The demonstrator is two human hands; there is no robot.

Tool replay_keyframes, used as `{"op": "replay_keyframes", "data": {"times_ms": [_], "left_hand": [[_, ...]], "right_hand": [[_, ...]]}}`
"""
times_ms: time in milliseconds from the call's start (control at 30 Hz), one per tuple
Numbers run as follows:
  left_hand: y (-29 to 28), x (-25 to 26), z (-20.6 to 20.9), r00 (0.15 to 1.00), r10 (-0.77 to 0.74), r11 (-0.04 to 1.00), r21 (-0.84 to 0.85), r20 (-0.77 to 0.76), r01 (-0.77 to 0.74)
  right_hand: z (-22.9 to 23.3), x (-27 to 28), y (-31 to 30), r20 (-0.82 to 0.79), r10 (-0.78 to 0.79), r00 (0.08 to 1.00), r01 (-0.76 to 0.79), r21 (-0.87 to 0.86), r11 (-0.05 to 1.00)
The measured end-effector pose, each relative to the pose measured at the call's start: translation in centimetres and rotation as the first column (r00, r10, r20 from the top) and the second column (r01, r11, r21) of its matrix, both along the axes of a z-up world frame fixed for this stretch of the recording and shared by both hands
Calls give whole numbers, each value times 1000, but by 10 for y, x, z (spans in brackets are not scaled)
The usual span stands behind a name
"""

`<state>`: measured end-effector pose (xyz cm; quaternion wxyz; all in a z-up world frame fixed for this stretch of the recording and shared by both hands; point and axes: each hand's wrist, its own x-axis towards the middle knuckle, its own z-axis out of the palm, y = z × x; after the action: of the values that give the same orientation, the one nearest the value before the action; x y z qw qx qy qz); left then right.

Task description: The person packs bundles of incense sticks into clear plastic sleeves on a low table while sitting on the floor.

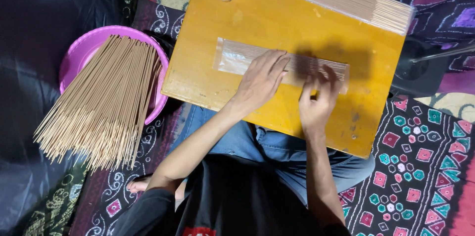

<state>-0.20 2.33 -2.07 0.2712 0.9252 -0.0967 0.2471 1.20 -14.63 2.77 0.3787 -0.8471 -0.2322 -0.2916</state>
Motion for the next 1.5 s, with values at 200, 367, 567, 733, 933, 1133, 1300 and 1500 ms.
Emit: {"op": "replay_keyframes", "data": {"times_ms": [200, 367, 567, 733, 933, 1133, 1300, 1500], "left_hand": [[33, -23, 2, 984, 123, 974, 175, 125, -144], [33, -27, 0, 974, 188, 962, 175, 125, -208], [36, -30, 12, 983, 176, 975, 128, 55, -182], [39, -29, 15, 985, 169, 981, 90, 31, -171], [44, -29, 8, 978, 207, 970, 126, 6, -206], [55, -27, 28, 984, 173, 974, 141, 35, -176], [62, -23, 5, 987, 122, 980, 171, -101, -104], [61, -24, 5, 982, 139, 978, 174, -129, -116]], "right_hand": [[-11, -1, 39, 18, 175, 984, -165, -247, 955], [-26, 5, 44, 108, 161, 981, -113, -356, 928], [-22, 5, 43, 95, 161, 982, -107, -420, 901], [-18, 5, 46, 75, 175, 982, -130, -409, 903], [-6, 4, 46, 67, 186, 980, -142, -416, 898], [-6, 15, 50, 51, 198, 979, -165, -373, 913], [-32, 32, 56, -37, 170, 985, -171, -388, 906], [-29, 38, 55, -189, 144, 971, -208, -387, 898]]}}
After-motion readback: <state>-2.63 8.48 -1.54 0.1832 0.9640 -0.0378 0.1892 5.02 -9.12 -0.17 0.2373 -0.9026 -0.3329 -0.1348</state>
